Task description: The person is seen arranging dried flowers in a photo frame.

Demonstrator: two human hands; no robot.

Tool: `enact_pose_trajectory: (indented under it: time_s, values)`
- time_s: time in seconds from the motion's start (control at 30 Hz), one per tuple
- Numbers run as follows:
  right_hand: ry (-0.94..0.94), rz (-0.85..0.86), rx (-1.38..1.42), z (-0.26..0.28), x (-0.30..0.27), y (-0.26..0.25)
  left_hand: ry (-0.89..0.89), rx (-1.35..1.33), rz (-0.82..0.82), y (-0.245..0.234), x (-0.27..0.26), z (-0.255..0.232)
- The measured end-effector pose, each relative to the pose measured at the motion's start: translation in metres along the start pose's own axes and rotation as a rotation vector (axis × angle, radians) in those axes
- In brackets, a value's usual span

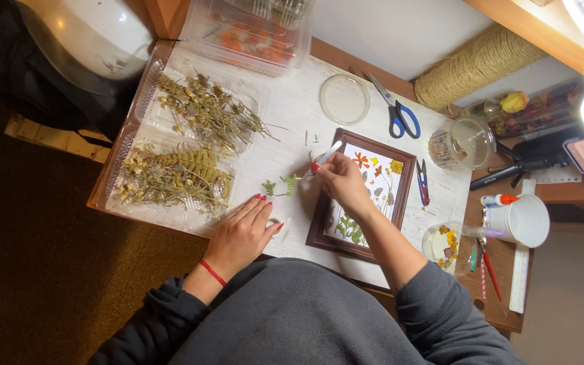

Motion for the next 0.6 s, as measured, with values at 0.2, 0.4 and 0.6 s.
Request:
enact_pose_trajectory:
  time_s: [0.2, 0.4, 0.6]
  values:
    - [0.020, -0.116, 0.019, 0.020, -0.048, -0.043, 0.022, -0.005, 0.013, 0.004, 0.005, -0.003]
    - [0.033, -0.205, 0.020, -0.028, -0.088, -0.078, 0.170, -0.044, 0.006, 0.026, 0.003, 0.000]
    - [0.043, -0.252, 0.038, -0.055, -0.101, -0.072, 0.489, -0.092, 0.037, 0.036, 0.010, -0.024]
Point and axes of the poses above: each hand's wrist, its own x-axis towards the middle knuckle, its own y-axis out of the palm, z = x × y, the point moved 3 cm from there along x, towards the middle knuckle, and after that the axes turned 11 degrees about z, right-handed, at the moved point
